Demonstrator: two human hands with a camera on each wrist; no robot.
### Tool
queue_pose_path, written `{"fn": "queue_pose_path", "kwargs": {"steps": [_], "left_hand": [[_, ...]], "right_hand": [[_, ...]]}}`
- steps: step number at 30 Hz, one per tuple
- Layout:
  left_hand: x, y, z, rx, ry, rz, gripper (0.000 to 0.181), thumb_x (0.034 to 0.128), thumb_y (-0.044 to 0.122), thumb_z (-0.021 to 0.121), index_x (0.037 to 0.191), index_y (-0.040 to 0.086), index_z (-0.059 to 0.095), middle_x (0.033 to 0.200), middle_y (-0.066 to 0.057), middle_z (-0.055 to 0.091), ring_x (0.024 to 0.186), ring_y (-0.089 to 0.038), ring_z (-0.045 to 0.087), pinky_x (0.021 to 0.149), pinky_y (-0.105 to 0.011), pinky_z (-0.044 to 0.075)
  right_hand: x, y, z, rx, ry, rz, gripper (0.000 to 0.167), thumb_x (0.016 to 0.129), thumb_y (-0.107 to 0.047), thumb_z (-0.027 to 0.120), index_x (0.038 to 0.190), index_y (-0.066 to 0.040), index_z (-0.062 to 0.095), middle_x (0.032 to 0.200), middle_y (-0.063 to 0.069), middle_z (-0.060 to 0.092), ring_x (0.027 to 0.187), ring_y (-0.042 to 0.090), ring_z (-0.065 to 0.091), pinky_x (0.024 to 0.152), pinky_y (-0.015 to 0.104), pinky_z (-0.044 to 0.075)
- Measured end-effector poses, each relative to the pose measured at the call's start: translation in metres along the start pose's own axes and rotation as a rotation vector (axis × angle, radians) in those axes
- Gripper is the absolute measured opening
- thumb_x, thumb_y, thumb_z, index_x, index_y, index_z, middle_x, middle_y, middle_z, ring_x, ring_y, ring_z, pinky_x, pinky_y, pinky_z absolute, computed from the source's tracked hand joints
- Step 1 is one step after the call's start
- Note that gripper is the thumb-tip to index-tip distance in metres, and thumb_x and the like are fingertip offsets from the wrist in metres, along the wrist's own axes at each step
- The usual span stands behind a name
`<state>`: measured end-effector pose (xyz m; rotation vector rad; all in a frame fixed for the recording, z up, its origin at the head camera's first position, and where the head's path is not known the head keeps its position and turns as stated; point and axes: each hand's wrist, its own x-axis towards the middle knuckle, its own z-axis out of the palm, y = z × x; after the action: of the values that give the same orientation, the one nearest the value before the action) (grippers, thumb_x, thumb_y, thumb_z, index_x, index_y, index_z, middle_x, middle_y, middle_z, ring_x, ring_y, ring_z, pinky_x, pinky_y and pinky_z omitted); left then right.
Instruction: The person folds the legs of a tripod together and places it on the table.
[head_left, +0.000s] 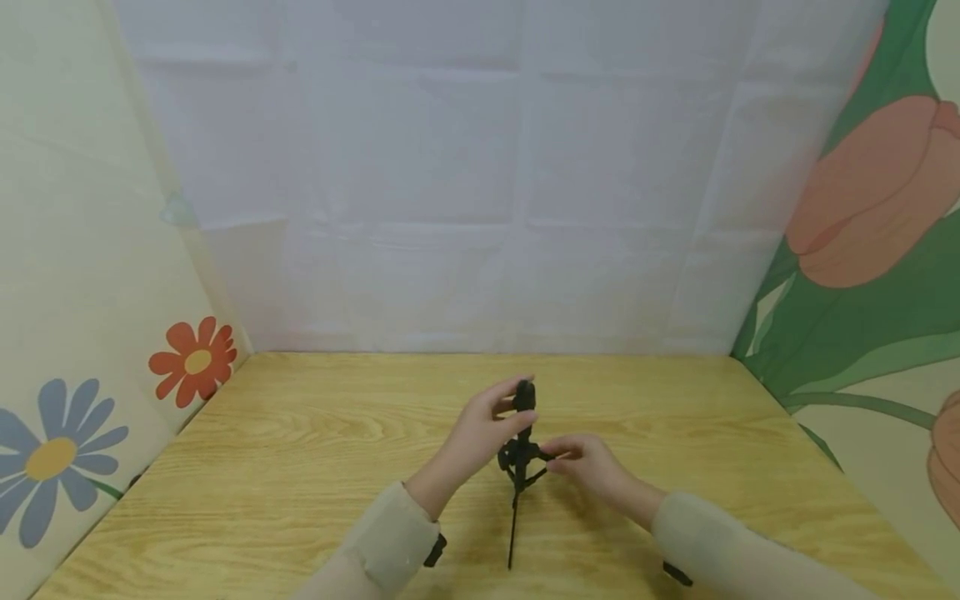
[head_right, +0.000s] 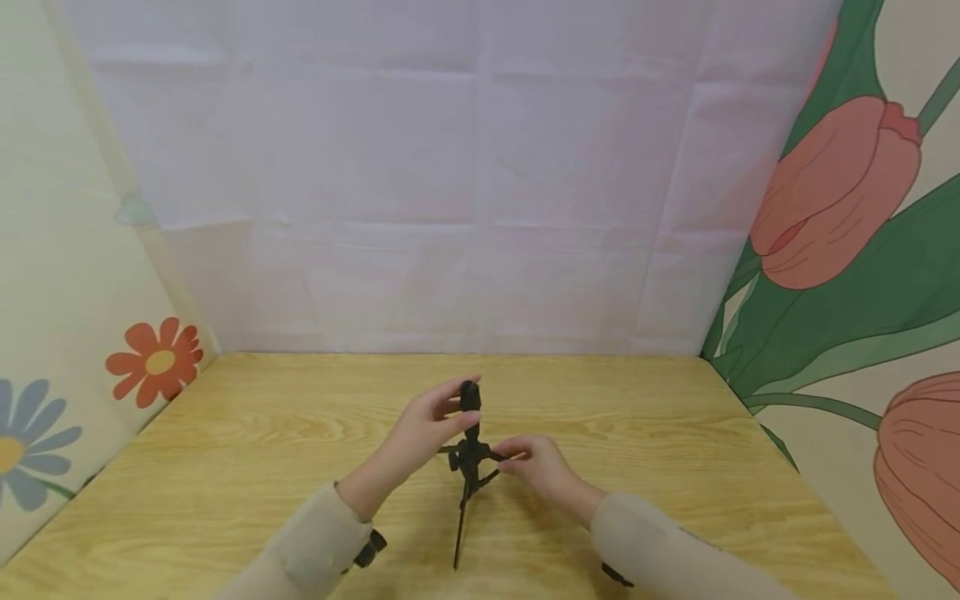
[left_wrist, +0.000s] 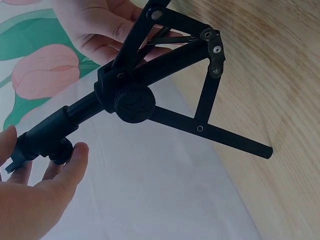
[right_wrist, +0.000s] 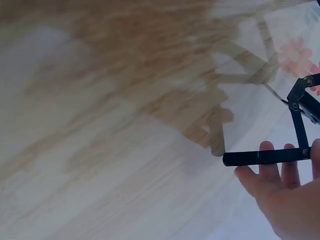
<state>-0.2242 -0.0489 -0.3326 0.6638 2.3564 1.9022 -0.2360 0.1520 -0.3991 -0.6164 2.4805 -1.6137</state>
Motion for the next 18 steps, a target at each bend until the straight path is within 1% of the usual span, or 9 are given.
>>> {"fn": "queue_pose_path", "kwargs": {"steps": [5,9,13,18], "left_hand": [[0.0,-0.0008,0.0,-0.027,0.006,0.006,0.043,0.0973,0.013,0.061,0.139,0.007,0.052,0.141,-0.018,0.047,0.122,-0.038,0.052,0.089,-0.052,0.051],[0.0007,-0.001,-0.0008,-0.034,0.006,0.003,0.04,0.0977,0.013,0.061,0.137,0.007,0.054,0.136,-0.018,0.051,0.118,-0.035,0.056,0.092,-0.049,0.05],[0.0014,-0.0021,-0.0022,-0.022,-0.005,0.008,0.039,0.0977,0.014,0.061,0.136,0.007,0.055,0.133,-0.017,0.053,0.115,-0.032,0.058,0.092,-0.047,0.05],[0.0013,-0.0021,-0.0034,-0.017,-0.015,0.009,0.038,0.0977,0.013,0.06,0.134,0.006,0.055,0.131,-0.017,0.054,0.115,-0.033,0.058,0.092,-0.046,0.05]], "right_hand": [[0.0009,0.0012,-0.0003,0.002,0.002,-0.013,0.021,0.087,0.008,0.065,0.107,0.015,0.065,0.109,0.028,0.065,0.097,0.037,0.065,0.081,0.04,0.055],[0.0018,0.0023,-0.0008,-0.002,-0.005,-0.015,0.02,0.087,0.008,0.065,0.106,0.014,0.066,0.108,0.027,0.066,0.097,0.037,0.064,0.081,0.04,0.055],[0.0023,0.0026,-0.0016,-0.018,-0.015,-0.021,0.018,0.087,0.008,0.065,0.104,0.012,0.068,0.107,0.025,0.067,0.098,0.036,0.064,0.081,0.039,0.055],[0.0027,0.0036,-0.0011,-0.041,-0.024,-0.078,0.016,0.085,0.01,0.066,0.101,0.014,0.068,0.104,0.026,0.068,0.093,0.034,0.066,0.076,0.033,0.056]]}}
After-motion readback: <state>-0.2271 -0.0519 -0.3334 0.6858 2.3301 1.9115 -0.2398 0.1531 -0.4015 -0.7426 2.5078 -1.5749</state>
